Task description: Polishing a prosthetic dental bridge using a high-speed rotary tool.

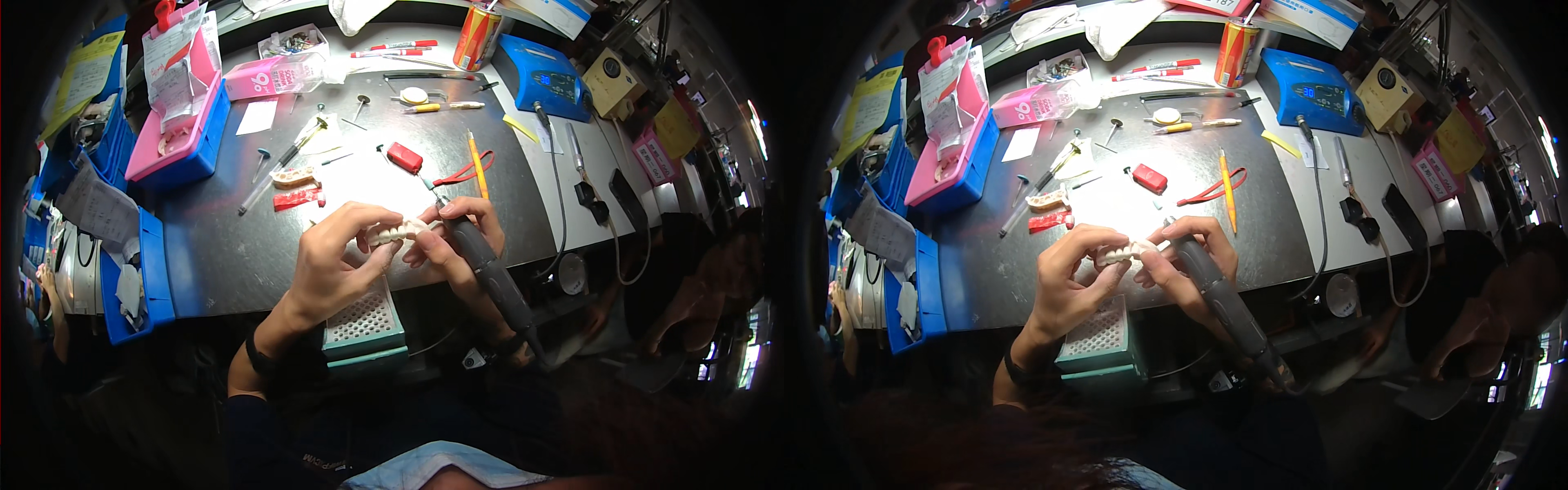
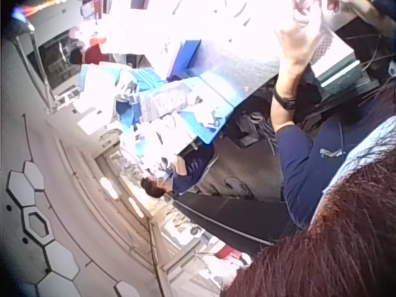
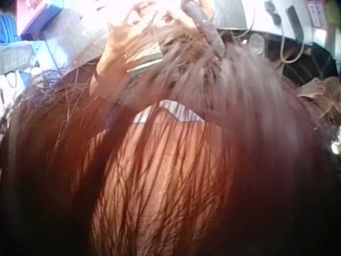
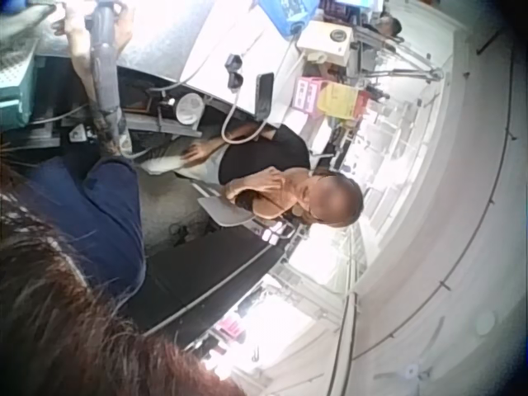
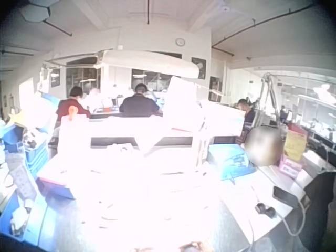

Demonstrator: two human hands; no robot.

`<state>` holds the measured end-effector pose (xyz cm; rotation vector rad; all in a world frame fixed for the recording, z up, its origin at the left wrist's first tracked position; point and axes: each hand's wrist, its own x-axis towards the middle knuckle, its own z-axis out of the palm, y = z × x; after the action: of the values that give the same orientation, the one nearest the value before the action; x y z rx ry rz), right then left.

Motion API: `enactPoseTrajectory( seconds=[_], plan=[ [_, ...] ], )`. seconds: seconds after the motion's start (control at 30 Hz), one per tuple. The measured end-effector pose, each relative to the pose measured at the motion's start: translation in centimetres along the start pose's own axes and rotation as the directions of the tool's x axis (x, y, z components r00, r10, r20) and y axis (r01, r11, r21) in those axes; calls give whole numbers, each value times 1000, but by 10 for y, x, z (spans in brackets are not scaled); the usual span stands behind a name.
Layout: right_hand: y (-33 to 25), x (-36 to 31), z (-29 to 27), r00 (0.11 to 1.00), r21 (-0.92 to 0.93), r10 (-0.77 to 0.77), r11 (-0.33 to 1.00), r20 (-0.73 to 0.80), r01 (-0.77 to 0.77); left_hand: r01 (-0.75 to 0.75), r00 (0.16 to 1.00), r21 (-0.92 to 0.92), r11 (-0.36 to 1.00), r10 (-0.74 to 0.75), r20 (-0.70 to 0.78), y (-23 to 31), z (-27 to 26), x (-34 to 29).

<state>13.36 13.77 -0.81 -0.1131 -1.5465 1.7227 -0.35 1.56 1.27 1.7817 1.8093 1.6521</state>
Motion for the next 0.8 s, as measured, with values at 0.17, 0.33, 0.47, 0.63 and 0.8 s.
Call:
enactPoseTrajectory(
  seconds=[0.17, 0.33, 0.47, 0.63, 0.8],
  plan=[
    [-7, 1, 1, 991, 16, 127, 992, -28, -127, 265, 962, -171, 949, -248, 115, -4, -1, -4],
    [-5, 2, 0, 992, 5, 122, 993, -10, -122, 207, 978, -171, 963, -205, 31, -12, 4, -4],
    [-5, 2, -1, 993, -12, 119, 993, -20, -119, 238, 971, -165, 957, -231, 56, -10, 3, -3],
    [-6, -1, 1, 994, -62, 106, 992, -26, -107, 140, 990, -113, 984, -139, 25, -3, 4, -2],
    [22, -4, -17, 987, -222, -111, 972, -120, 82, 209, 975, 131, 969, -217, 49, -9, 3, -4]
  ],
)
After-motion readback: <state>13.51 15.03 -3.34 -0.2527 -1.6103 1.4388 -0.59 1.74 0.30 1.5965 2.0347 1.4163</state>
